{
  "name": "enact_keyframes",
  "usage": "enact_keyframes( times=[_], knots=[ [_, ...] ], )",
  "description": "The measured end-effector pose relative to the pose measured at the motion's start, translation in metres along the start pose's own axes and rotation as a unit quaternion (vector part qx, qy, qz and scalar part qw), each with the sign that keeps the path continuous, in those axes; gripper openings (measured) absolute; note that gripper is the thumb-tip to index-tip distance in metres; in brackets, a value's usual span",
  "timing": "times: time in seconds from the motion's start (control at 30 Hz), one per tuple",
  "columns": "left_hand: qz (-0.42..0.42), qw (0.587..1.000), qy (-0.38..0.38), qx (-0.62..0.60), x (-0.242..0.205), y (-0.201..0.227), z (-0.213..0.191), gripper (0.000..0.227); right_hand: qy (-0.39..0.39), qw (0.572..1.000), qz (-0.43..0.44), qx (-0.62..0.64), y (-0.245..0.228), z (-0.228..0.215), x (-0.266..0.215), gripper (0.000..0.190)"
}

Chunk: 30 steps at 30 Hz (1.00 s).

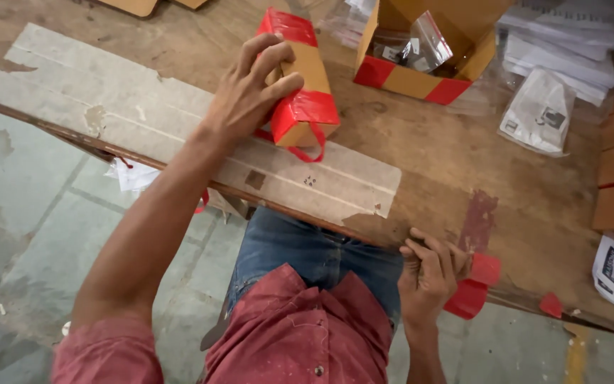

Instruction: The person packages components by wrapping a small box with red tape, opening a larger box to place the components inside, and then reviewing and folding instruction sheets for a furniture product.

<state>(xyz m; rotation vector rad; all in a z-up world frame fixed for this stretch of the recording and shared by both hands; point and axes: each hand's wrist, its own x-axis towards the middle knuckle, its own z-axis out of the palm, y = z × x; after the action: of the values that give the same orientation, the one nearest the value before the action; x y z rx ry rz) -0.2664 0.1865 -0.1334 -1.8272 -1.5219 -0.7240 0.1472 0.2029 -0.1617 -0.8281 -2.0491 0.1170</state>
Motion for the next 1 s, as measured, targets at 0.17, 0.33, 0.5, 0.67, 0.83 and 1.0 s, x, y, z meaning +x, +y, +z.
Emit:
enact_keyframes(
  times=[0.17, 0.33, 0.5, 0.67, 0.83, 1.0],
  knots=[
    [-0.032, 0.999, -0.015, -0.037, 0.007, 0.008, 0.003, 0.044, -0.001, 1.000, -0.006, 0.005, -0.002, -0.001, 0.004, 0.007],
    [-0.141, 0.989, 0.020, -0.029, 0.012, 0.010, 0.031, 0.056, -0.008, 1.000, -0.009, 0.001, -0.001, -0.001, 0.002, 0.008],
    [-0.306, 0.948, -0.027, -0.088, -0.004, 0.017, 0.021, 0.074, -0.010, 1.000, -0.018, -0.003, -0.002, -0.004, 0.005, 0.009],
    [-0.531, 0.814, 0.021, -0.233, -0.001, 0.092, -0.024, 0.047, -0.008, 1.000, -0.016, -0.011, -0.004, -0.001, 0.003, 0.010],
    [-0.317, 0.941, 0.056, -0.103, 0.000, 0.144, -0.035, 0.096, -0.008, 1.000, -0.014, -0.002, -0.003, -0.003, 0.006, 0.005],
    [-0.424, 0.895, -0.051, -0.130, -0.019, 0.153, -0.020, 0.065, -0.012, 1.000, -0.002, 0.024, -0.003, -0.006, 0.009, 0.004]
  ],
)
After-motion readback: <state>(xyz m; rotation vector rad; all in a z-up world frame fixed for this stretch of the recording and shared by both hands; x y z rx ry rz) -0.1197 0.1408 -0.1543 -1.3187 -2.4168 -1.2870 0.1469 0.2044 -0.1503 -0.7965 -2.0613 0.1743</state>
